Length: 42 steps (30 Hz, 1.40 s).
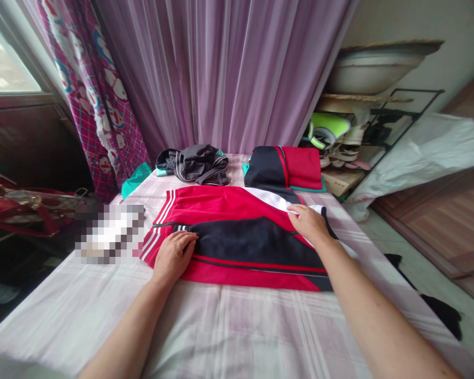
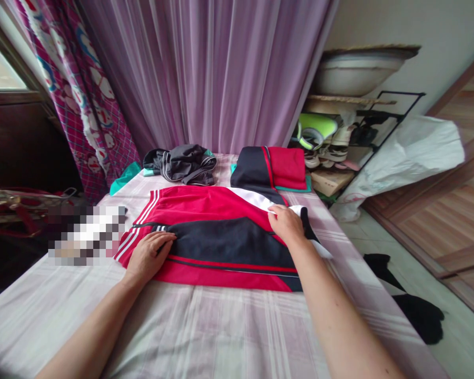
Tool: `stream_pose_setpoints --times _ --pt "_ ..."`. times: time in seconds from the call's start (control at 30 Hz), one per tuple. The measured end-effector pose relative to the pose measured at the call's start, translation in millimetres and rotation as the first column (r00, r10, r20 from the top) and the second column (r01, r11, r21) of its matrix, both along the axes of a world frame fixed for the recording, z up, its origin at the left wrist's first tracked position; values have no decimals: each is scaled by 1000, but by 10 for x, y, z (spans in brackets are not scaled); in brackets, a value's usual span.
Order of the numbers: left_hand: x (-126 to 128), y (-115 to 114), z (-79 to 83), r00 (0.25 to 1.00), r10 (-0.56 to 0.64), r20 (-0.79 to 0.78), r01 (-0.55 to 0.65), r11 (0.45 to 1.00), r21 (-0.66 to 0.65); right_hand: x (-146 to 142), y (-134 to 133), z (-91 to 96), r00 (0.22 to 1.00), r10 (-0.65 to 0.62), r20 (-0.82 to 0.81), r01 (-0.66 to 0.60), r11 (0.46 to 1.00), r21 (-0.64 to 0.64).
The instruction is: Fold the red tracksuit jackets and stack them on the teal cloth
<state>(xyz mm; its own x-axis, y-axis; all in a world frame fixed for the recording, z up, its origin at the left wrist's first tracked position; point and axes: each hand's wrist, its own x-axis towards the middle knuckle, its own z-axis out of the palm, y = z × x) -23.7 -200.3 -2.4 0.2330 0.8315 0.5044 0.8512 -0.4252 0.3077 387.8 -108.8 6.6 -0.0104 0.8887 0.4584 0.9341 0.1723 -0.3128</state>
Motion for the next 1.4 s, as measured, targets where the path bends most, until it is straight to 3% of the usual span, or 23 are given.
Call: stream_pose_setpoints --times 0.23,0.43,0.67,0.73,0.8,0.93,1.13,1.2,1.27,1.4 --pt "-91 211 281 989 85 -118 -106 978 -181 356 673 -93 958 -178 -224 156 981 -114" --pt "-331 932 541 952 150 -265 -207 957 -204 289 1225 126 848 -141 -510 95 989 -117" --pt "-758 1918 440 909 118 -401 -202 964 -174 41 1960 571 559 -216 -800 100 976 -193" --pt "-841 2094 388 894 93 -439 -203 957 -210 -4 2094 622 515 -268 -814 133 963 -233" --pt "-878 2213 359 885 60 -463 -205 941 -271 -38 2162 647 520 -317 -793 151 948 -280" --pt "-871 2316 386 885 -22 -465 -175 910 -376 -71 2131 741 631 -307 -712 139 948 -286" --pt "-849 2208 542 898 -3 -441 -149 939 -309 -32 1749 1184 722 -55 -689 106 994 31" --pt "-832 2081 602 911 -8 -413 -123 950 -289 -39 1487 1340 688 11 -725 40 998 54" --pt "-814 1916 654 924 -12 -382 -103 954 -280 -60 1166 1450 591 55 -805 -45 998 35" --pt "-812 1549 714 928 -12 -372 -82 969 -235 -55 474 1468 408 107 -907 -250 968 1"
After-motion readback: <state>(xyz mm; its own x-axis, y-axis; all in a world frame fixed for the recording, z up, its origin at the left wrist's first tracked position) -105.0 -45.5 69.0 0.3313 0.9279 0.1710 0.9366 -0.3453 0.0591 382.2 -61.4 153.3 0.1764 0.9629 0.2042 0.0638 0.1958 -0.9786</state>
